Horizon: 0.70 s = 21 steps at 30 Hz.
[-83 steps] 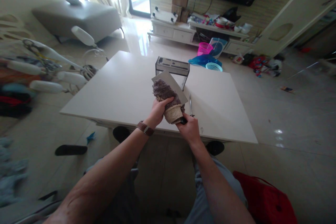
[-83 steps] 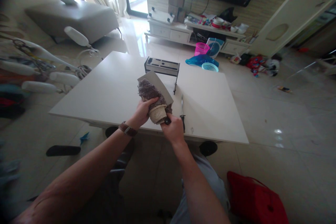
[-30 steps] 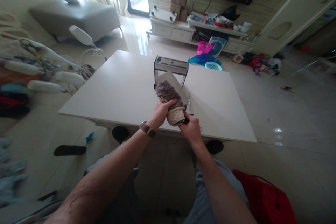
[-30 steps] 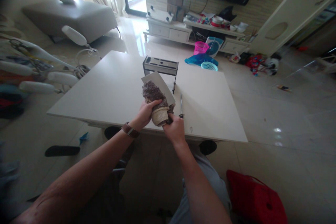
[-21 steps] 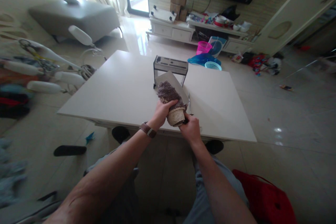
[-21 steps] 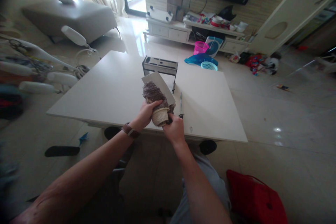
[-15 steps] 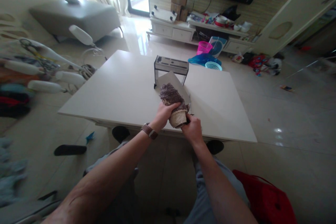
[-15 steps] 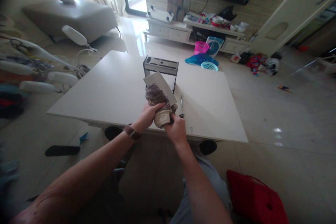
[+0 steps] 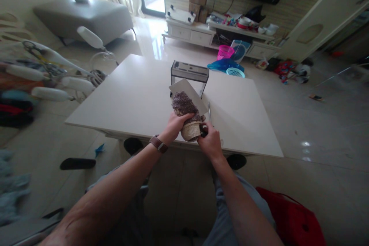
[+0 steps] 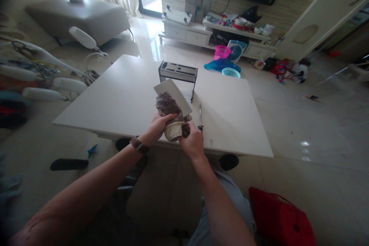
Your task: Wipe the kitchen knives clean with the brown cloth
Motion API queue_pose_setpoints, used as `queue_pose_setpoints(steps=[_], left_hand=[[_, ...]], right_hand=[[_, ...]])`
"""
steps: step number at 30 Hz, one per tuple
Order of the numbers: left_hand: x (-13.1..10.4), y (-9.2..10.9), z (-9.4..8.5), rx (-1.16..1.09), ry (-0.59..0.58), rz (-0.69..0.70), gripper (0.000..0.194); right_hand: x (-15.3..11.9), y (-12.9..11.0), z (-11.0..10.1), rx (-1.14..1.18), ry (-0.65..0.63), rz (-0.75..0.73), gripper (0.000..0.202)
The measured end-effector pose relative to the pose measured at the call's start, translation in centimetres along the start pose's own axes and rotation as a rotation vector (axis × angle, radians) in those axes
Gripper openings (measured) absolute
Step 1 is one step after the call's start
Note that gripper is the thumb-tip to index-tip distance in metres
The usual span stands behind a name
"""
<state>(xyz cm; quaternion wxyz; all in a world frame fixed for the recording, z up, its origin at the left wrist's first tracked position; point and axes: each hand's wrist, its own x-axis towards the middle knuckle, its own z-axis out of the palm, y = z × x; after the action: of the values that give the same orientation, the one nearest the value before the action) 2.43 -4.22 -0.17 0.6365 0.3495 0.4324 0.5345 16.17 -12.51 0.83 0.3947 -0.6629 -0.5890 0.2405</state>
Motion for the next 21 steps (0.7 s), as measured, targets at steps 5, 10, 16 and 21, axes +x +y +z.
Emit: queue_pose_setpoints(steps=[5,10,16,21], left_hand=[[0.1,0.2,-0.4,0.004,0.026,0.008,0.05],[0.1,0.3,0.0,-0.002,0.024,-0.001,0.048],[0.0,0.1,0.6,-0.021,0.008,-0.011,0.049],[0.1,-0.3,1.2,-0.018,0.0,-0.015,0.05]], right_hand=[[0.0,-0.4,0.2,0.016,-0.014,-0.008,0.02],[0.0,-0.2,0.3,0.065,-0.02,-0.018,0.019],[0.0,0.1,0.2,0.075,0.002,-0.021,0.024],[0.0,0.1,0.0,0.069,0.041,-0.028,0.024]])
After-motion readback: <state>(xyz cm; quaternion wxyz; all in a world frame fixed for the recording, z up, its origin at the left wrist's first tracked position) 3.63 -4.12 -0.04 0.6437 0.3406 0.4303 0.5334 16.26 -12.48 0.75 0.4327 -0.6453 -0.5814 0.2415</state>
